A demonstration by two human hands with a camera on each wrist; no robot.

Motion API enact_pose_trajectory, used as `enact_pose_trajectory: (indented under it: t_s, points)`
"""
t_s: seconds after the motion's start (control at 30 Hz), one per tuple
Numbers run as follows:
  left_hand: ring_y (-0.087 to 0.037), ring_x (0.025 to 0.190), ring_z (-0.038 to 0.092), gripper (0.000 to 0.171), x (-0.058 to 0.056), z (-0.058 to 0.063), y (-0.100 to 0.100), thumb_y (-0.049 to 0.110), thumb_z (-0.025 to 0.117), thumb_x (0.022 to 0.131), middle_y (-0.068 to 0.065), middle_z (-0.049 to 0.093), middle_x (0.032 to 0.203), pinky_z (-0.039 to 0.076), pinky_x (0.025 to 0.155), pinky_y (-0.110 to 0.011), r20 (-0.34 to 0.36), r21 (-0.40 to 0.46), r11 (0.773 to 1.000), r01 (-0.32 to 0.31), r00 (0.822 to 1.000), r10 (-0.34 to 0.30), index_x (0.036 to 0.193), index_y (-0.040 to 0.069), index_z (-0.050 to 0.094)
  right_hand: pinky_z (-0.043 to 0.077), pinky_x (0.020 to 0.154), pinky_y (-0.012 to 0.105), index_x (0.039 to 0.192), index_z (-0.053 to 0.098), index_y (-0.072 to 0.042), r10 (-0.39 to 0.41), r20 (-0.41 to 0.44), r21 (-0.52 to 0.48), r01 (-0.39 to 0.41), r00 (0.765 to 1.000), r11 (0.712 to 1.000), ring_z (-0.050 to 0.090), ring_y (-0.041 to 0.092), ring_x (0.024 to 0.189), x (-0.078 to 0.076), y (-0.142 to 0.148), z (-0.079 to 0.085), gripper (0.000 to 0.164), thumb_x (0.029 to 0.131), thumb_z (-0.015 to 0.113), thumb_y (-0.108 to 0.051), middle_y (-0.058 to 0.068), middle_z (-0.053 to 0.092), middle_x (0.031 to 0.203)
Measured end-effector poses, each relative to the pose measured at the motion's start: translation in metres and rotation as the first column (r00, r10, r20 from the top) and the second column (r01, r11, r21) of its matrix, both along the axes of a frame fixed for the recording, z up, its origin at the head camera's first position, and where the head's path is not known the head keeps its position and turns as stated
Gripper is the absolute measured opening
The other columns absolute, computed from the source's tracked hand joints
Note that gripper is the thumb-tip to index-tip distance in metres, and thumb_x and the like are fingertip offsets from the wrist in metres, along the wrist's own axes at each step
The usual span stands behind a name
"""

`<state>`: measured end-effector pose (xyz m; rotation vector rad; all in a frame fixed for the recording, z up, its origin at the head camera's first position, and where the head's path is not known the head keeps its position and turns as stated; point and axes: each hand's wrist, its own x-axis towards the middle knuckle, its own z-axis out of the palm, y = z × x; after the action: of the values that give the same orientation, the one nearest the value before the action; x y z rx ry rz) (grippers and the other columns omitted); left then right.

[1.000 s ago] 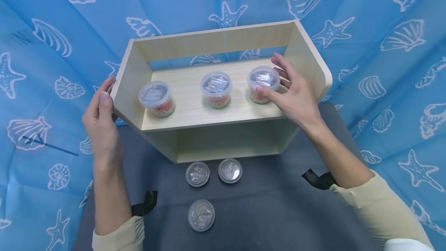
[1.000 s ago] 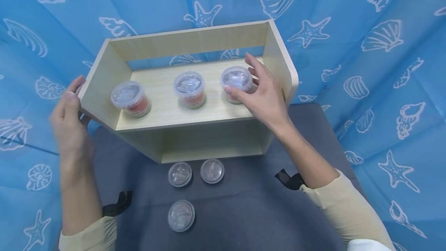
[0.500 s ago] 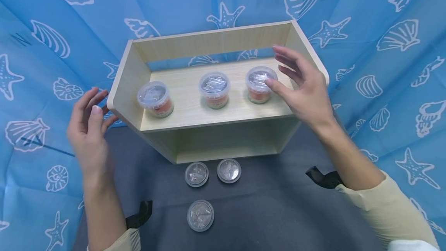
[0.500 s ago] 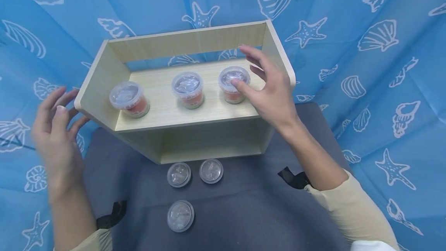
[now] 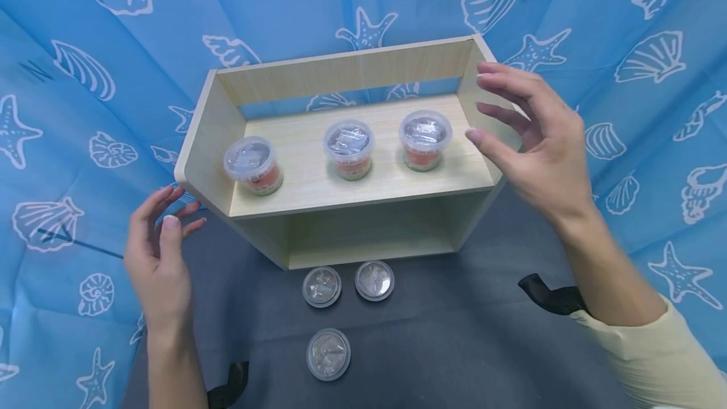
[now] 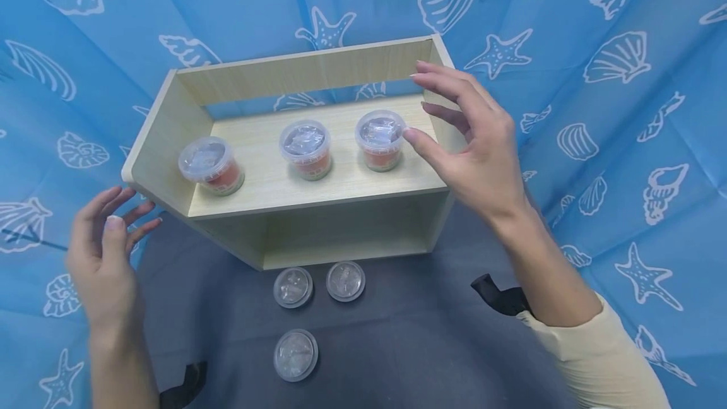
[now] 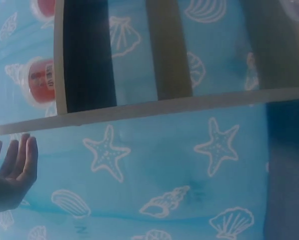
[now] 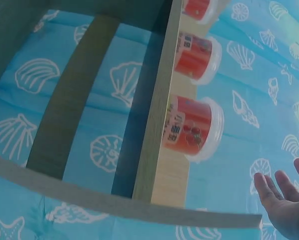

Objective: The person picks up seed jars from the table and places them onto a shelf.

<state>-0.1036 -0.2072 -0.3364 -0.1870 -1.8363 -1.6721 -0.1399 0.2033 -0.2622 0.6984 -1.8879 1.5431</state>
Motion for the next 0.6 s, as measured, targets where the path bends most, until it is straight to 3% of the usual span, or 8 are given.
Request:
enact_pose_trajectory:
  t_s: [0.17,0.33,0.47,0.6]
  points:
    - [-0.025,0.11,0.062,0.036,0.01,-0.008,-0.001,-0.003,0.049,0.1,-0.02,0.058,0.129,0.051,0.088,-0.021,0.016,-0.155,0.987,-0.03,0.999,0.032,0.135,-0.005,0.054,0.049,0.099,0.033,0.126,0.06,0.011,-0.063,-0.009,0.054,0.064,0.998,0.996,0.056,0.029,0.124,0.001,0.009,0.001,0.053,0.075,0.068,0.023,0.019,0.058,0.134]
    - [-0.022,0.112,0.063,0.035,0.022,-0.018,0.0,-0.006,0.05,0.099,-0.02,0.06,0.128,0.051,0.088,-0.02,0.033,-0.227,0.973,-0.028,0.999,0.036,0.134,-0.007,0.055,0.049,0.098,0.031,0.125,0.061,0.01,-0.137,0.002,0.08,0.136,0.991,0.988,0.058,0.027,0.122,0.002,0.017,0.001,0.05,0.076,0.069,0.021,0.017,0.06,0.131]
    - [-0.021,0.112,0.063,0.035,0.03,-0.03,0.001,-0.01,0.049,0.097,-0.019,0.062,0.127,0.051,0.088,-0.02,0.038,-0.266,0.964,0.027,0.999,-0.017,0.132,-0.01,0.055,0.048,0.1,0.032,0.123,0.063,0.009,-0.153,0.01,0.064,0.152,0.988,0.986,0.059,0.029,0.12,0.001,0.025,-0.001,0.047,0.078,0.069,0.018,0.018,0.061,0.129]
    - [-0.023,0.11,0.064,0.036,0.034,-0.044,0.005,-0.017,0.05,0.093,-0.02,0.063,0.122,0.051,0.088,-0.024,0.008,-0.269,0.954,0.129,0.991,-0.132,0.128,-0.015,0.055,0.046,0.102,0.034,0.123,0.064,0.009,-0.157,0.014,0.054,0.156,0.987,0.986,0.059,0.03,0.12,0.001,0.034,-0.005,0.042,0.082,0.069,0.013,0.021,0.062,0.128]
